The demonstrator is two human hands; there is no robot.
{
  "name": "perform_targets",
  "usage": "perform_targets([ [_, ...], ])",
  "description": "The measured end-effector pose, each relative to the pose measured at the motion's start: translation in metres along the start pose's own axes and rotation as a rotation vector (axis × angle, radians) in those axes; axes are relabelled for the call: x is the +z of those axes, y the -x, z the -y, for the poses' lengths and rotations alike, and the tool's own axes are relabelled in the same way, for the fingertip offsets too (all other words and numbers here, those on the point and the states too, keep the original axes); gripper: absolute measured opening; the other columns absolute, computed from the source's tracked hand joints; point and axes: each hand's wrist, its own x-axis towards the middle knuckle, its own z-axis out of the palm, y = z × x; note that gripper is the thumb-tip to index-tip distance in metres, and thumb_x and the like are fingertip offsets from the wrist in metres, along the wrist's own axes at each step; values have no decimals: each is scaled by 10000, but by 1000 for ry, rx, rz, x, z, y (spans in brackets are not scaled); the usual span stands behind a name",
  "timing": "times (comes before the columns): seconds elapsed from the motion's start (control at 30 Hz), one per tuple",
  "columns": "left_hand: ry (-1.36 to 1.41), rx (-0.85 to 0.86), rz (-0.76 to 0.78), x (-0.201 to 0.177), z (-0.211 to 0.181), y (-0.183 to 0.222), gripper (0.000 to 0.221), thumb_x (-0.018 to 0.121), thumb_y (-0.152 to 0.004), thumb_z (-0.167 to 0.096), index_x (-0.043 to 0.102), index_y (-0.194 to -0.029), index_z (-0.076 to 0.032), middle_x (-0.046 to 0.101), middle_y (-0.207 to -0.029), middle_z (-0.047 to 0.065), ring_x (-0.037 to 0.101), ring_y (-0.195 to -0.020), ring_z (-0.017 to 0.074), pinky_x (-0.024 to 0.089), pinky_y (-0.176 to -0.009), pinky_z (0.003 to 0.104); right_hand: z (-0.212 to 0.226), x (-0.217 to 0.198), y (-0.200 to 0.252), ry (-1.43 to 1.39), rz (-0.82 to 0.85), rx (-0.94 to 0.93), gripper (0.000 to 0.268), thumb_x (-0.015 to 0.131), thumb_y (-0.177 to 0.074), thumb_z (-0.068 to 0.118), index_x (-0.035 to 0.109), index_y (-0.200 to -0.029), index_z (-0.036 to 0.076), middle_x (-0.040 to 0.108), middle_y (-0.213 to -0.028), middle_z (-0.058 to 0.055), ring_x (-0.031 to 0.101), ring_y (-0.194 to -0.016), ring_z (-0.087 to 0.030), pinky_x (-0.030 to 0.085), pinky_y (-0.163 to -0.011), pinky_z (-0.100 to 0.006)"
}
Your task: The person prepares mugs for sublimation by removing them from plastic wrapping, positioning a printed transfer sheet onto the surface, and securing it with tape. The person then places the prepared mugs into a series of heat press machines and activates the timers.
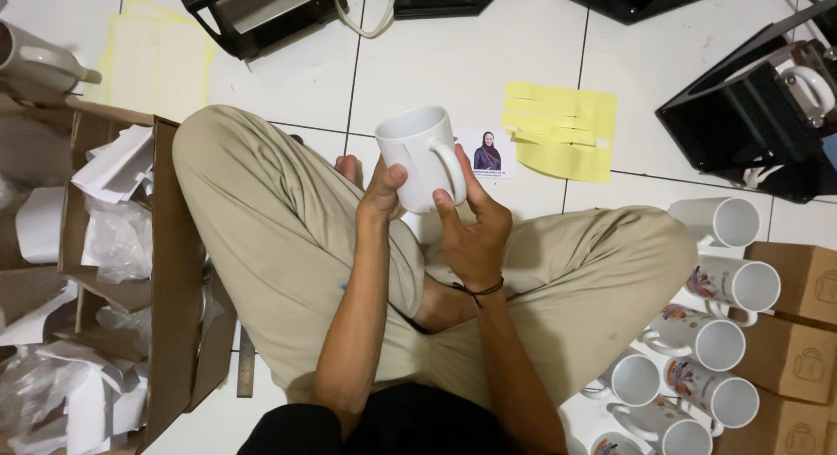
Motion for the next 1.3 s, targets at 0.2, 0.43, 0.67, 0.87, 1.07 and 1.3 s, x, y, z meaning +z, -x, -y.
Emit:
perform_targets([
  [0.2, 33, -54, 45, 5, -5, 0, 904, 925, -642, -454, 542, -1359, -58, 685, -1130, 126, 673, -958, 260, 651, -807, 528, 2, 7, 4, 146, -23, -73, 473, 666, -1008, 93, 543, -1453, -8, 598, -1442, -225, 556, -1350, -339, 477, -1117, -420],
  [0.43, 121, -119, 90, -36, 22, -9, 801, 883, -679, -291, 555, -1363, -34, 690, -1127, 144, 689, -990, 303, 663, -711, 523, -7, 19, 13, 374, -66, -144, 456, 600, -1055, 135, 521, -1477, -16, 551, -1496, -232, 540, -1380, -357, 470, -1126, -401],
  [0.67, 29, -57, 54, -28, 23, -9, 812, 899, -690, -309, 534, -1347, -1, 680, -1153, 173, 658, -1046, 311, 612, -863, 578, -14, 22, 14, 406, -60, -144, 452, 537, -1088, 137, 477, -1509, -16, 508, -1548, -214, 504, -1424, -348, 440, -1159, -395],
  [0.87, 10, -26, 65, -22, 21, -10, 770, 856, -740, -307, 515, -1369, -20, 664, -1148, 133, 634, -1054, 262, 603, -863, 527, -17, 23, 11, 412, -65, -155, 446, 539, -1076, 101, 482, -1495, -41, 510, -1535, -245, 509, -1417, -381, 443, -1154, -416],
  [1.07, -26, 8, 79, -18, 19, -11, 740, 865, -708, -297, 538, -1325, -53, 674, -1144, 116, 623, -1052, 236, 591, -878, 521, -18, 24, 12, 364, -91, -153, 442, 577, -1054, 86, 515, -1475, -32, 532, -1521, -229, 520, -1414, -350, 452, -1151, -389],
  [1.3, -20, 31, 157, -8, 12, -14, 722, 844, -736, -231, 527, -1354, -36, 694, -1055, 116, 653, -819, 209, 626, -732, 484, -17, 22, 11, 406, -125, -147, 434, 613, -1042, 114, 554, -1456, -3, 568, -1496, -205, 564, -1376, -338, 468, -1132, -382],
])
